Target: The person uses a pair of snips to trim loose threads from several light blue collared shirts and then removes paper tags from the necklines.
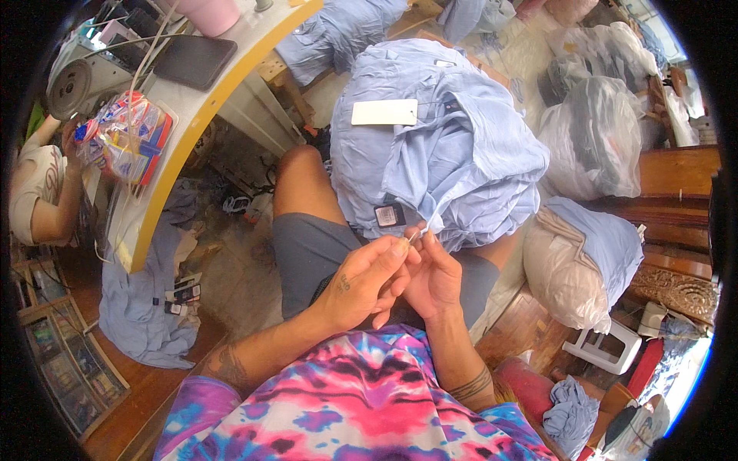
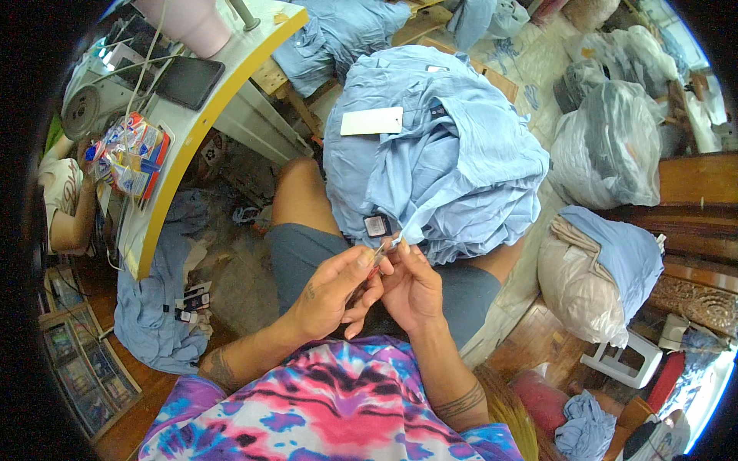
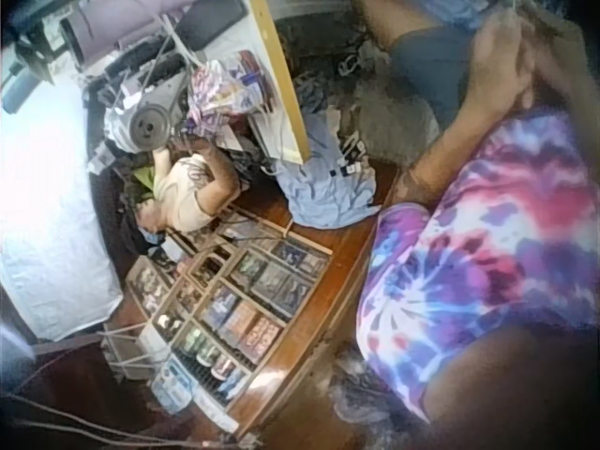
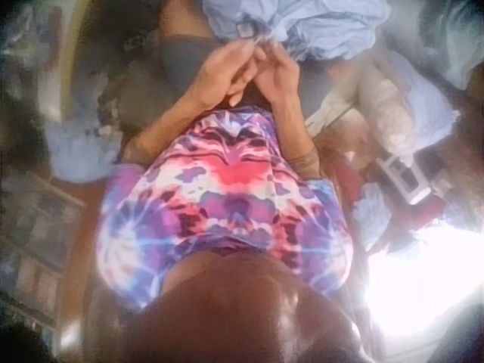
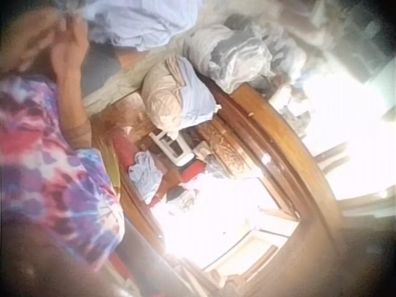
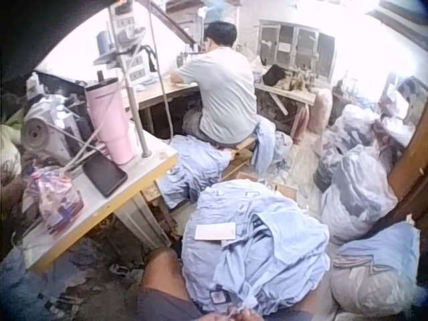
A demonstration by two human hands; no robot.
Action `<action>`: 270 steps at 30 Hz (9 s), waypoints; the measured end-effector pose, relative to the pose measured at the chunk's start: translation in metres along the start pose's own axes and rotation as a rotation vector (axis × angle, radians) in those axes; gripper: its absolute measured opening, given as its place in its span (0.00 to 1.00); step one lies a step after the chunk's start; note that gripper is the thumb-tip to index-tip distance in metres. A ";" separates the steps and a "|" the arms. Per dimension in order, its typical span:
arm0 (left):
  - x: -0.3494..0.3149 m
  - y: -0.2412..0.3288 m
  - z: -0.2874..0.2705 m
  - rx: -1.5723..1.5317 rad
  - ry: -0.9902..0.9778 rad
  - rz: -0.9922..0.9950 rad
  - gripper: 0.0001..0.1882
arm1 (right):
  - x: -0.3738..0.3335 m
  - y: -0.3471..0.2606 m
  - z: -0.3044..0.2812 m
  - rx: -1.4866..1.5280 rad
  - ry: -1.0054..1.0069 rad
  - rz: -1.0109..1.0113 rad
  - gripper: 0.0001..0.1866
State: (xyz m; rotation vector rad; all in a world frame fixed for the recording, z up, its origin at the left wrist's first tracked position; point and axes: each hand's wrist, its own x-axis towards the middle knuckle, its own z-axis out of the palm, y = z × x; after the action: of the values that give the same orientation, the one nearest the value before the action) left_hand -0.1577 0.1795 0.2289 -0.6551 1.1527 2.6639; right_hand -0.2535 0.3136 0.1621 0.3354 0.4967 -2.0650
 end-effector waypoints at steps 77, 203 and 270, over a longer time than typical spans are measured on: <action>-0.009 -0.001 0.012 -0.059 0.191 -0.085 0.20 | 0.005 -0.024 -0.026 -0.652 -0.105 -0.044 0.11; 0.040 -0.020 -0.004 0.669 0.305 0.233 0.11 | -0.015 -0.033 -0.004 -0.035 0.043 0.266 0.20; 0.034 -0.020 0.006 0.326 0.191 0.106 0.11 | -0.026 0.010 -0.004 -0.437 0.179 -0.260 0.15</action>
State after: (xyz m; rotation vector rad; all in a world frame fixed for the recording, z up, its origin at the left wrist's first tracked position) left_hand -0.1840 0.1974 0.2039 -0.8184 1.6686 2.4498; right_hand -0.2312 0.3298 0.1678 0.2011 1.1283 -2.1106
